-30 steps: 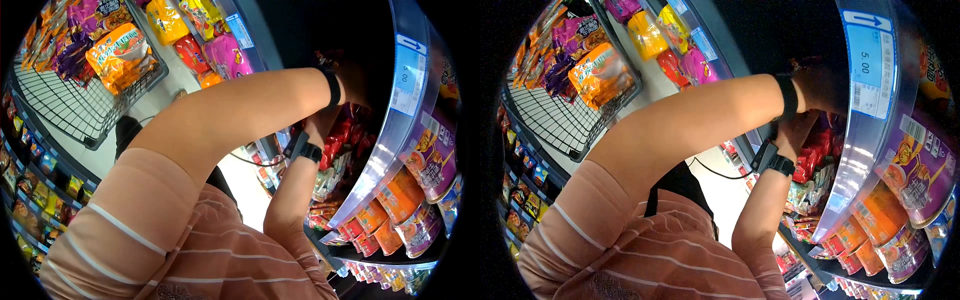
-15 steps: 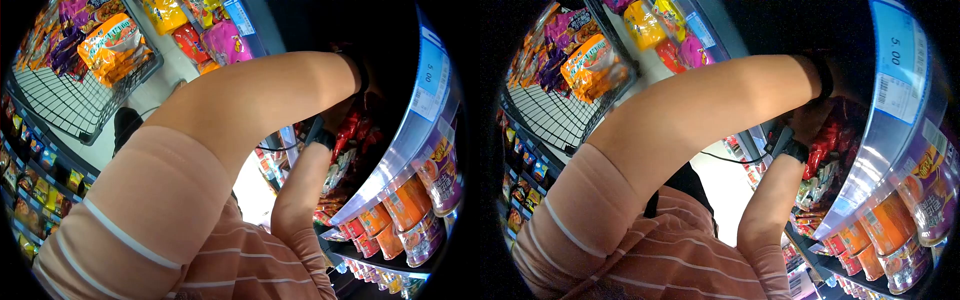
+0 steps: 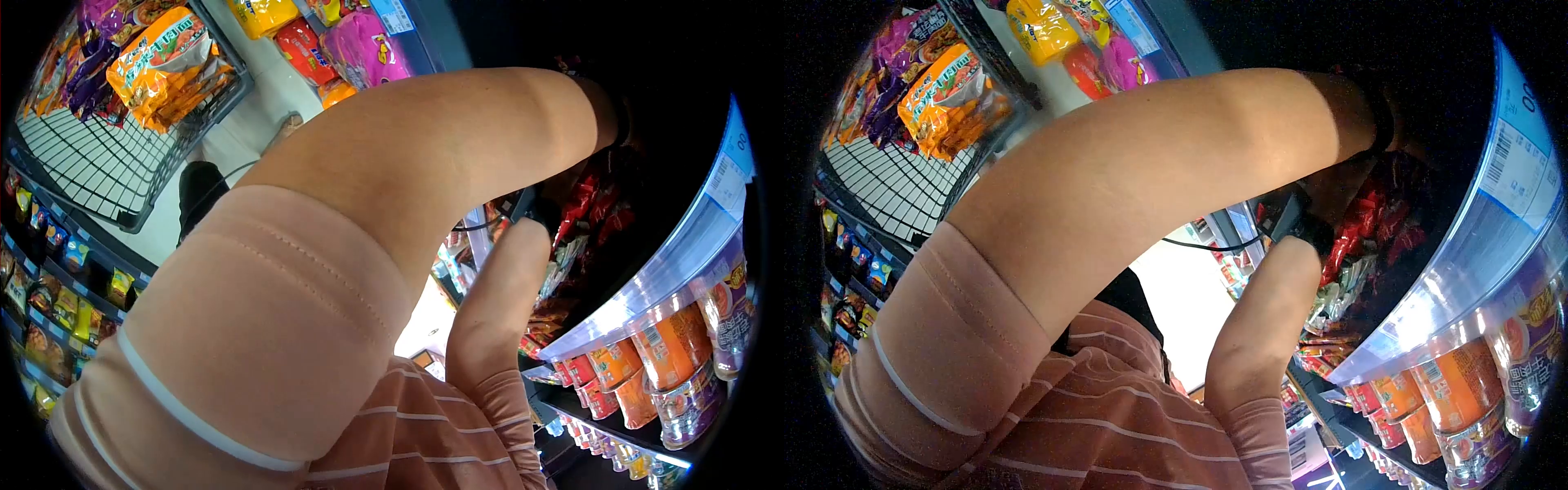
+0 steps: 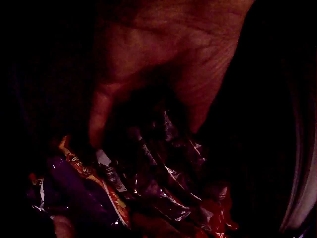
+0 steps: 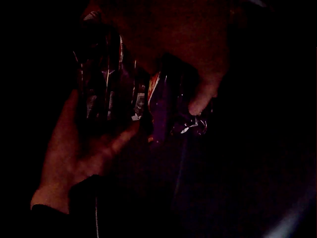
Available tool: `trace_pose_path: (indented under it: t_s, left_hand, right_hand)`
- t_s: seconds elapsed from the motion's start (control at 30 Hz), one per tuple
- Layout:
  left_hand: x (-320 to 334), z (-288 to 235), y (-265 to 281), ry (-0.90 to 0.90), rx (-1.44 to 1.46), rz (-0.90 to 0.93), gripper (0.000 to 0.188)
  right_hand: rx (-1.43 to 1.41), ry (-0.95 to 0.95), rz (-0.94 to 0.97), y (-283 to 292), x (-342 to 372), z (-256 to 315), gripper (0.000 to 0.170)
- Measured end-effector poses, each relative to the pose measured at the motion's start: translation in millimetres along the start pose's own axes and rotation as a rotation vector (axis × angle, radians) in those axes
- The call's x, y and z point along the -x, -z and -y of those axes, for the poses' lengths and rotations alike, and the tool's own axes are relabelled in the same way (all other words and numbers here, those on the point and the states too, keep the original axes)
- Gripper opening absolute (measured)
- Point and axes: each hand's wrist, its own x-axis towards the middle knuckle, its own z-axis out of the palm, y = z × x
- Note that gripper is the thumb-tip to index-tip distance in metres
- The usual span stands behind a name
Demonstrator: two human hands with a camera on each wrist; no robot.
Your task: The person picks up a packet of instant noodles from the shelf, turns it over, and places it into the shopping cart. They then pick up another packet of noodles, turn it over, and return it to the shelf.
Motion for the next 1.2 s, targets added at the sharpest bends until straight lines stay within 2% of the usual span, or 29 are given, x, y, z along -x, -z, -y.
trace_pose_path:
  t_s: [0.13, 0.27, 0.43, 0.53, 0.63, 0.7, 0.73, 0.83, 0.9, 0.93, 0.97, 1.07, 1.2]
  left_hand:
    - [-2, -7, 5, -0.014, 0.028, -0.028, 0.065]
    - [3, -15, 14, -0.012, 0.051, -0.059, 0.064]
    - [31, -8, 27, 0.015, 0.069, -0.076, 0.064]
    - [38, -3, 34, 0.023, 0.087, -0.082, 0.064]
    - [37, 1, 40, 0.024, 0.105, -0.082, 0.064]
    - [36, 1, 41, 0.023, 0.116, -0.076, 0.064]
    - [37, 4, 43, 0.026, 0.122, -0.065, 0.064]
    - [37, 1, 42, 0.167, 0.251, 0.077, 0.071]
    - [39, -2, 43, 0.265, 0.332, 0.178, 0.076]
    - [39, -3, 43, 0.269, 0.343, 0.185, 0.078]
    - [38, -4, 42, 0.272, 0.353, 0.191, 0.079]
    - [20, 6, 12, 0.152, 0.307, 0.069, 0.083]
    - [24, 13, -2, 0.001, 0.353, -0.131, 0.084]
  right_hand:
    - [-0.905, -0.333, -0.152, 29, 1, 15, 0.074]
    - [-1.311, -0.441, -0.208, 54, 1, 24, 0.078]
    - [-1.448, -0.438, -0.215, 70, -12, 33, 0.085]
    - [-1.431, -0.428, -0.31, 73, -14, 40, 0.088]
    - [-1.244, -0.335, -0.243, 53, -5, 26, 0.077]
    - [-1.281, -0.296, -0.184, 42, -6, 19, 0.067]
    - [-1.397, -0.314, -0.178, 36, -8, 19, 0.064]
    - [-1.531, -0.433, -0.136, 31, -3, 13, 0.057]
    - [-1.791, -0.639, -0.11, 40, -2, 14, 0.055]
    - [-2.038, -0.8, -0.104, 63, -12, 23, 0.054]
    - [-2.112, -0.878, -0.114, 61, -12, 24, 0.054]
    - [-2.252, -1.034, -0.152, 58, -13, 27, 0.054]
    - [-2.189, -0.975, -0.155, 54, -9, 28, 0.055]
